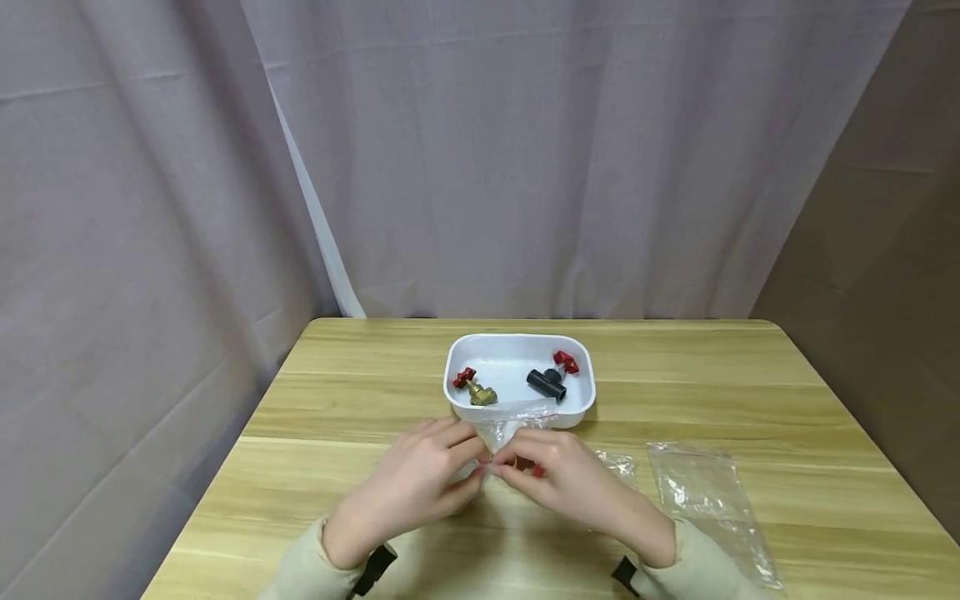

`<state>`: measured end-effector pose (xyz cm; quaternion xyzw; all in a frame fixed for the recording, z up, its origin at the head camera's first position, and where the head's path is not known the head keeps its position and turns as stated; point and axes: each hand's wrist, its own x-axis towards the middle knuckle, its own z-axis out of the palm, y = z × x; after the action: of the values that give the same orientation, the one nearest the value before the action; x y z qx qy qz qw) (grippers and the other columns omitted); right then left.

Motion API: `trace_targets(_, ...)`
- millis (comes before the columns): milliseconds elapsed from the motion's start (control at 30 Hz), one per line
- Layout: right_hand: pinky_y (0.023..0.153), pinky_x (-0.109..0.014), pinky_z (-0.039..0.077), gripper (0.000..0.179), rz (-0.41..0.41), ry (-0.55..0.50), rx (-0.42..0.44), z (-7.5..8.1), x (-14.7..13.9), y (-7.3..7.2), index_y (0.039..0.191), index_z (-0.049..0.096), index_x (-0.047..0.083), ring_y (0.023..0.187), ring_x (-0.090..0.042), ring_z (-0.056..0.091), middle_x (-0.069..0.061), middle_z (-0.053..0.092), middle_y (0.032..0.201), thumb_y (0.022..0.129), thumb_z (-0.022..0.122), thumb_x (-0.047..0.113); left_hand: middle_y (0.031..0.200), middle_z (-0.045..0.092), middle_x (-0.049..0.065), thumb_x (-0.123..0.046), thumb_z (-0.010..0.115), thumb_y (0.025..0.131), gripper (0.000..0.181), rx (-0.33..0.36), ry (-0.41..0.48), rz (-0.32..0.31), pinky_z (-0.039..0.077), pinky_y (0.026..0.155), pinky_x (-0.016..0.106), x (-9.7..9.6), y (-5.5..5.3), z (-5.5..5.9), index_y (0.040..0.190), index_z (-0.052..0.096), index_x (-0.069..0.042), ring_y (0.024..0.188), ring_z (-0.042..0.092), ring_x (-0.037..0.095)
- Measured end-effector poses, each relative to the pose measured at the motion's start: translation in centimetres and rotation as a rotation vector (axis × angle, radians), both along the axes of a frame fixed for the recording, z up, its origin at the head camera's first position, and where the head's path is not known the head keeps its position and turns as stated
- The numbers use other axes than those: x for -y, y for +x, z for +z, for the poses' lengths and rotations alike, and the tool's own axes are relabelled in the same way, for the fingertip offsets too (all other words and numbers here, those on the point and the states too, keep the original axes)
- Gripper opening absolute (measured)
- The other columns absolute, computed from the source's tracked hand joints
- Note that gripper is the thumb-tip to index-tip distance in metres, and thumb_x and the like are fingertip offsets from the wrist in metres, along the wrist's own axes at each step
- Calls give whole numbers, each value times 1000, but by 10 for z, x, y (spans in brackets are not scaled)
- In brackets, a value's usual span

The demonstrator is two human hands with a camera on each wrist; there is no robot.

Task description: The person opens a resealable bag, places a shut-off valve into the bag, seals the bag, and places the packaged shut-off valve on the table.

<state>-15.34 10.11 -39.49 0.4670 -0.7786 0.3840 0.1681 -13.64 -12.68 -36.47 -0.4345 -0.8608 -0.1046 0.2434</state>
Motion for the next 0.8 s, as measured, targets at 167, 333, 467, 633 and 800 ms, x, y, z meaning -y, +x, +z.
trace_targets(167,65,-12,50,10,-3,9,-28,1,2,0,95,73,18,75,2,60,11,68,86,89,76,11,90,62,-10,-15,75,82,13,-32,-9,-15,49,69,27,-3,-1,0,92,67,-20,82,59,10)
trace_targets(333,63,-10,48,11,-18,30,-74,1,4,1,94,72,19,73,4,58,12,69,87,87,78,12,88,62,-10,-15,76,80,14,-46,-15,-20,47,67,25,-4,-1,-1,90,67,-20,82,59,10)
trace_targets(467,61,-10,46,11,-45,53,-125,2,6,0,90,71,20,69,6,55,14,68,85,86,79,13,90,63,-9,-15,75,80,14,-57,-24,-19,48,67,26,-4,0,-1,91,67,-20,84,60,11)
trace_targets(633,58,-8,42,8,-73,74,-179,2,8,1,87,70,21,64,5,53,16,65,83,87,76,17,89,64,-8,-16,75,80,14,-83,-33,-14,50,68,26,-3,0,-2,92,68,-18,83,61,12)
trace_targets(800,58,-7,39,6,-93,90,-202,0,8,1,87,69,23,63,9,47,17,63,82,90,74,20,84,63,-9,-16,75,80,12,-91,-19,-24,49,67,25,-1,-1,-2,87,67,-18,78,60,11)
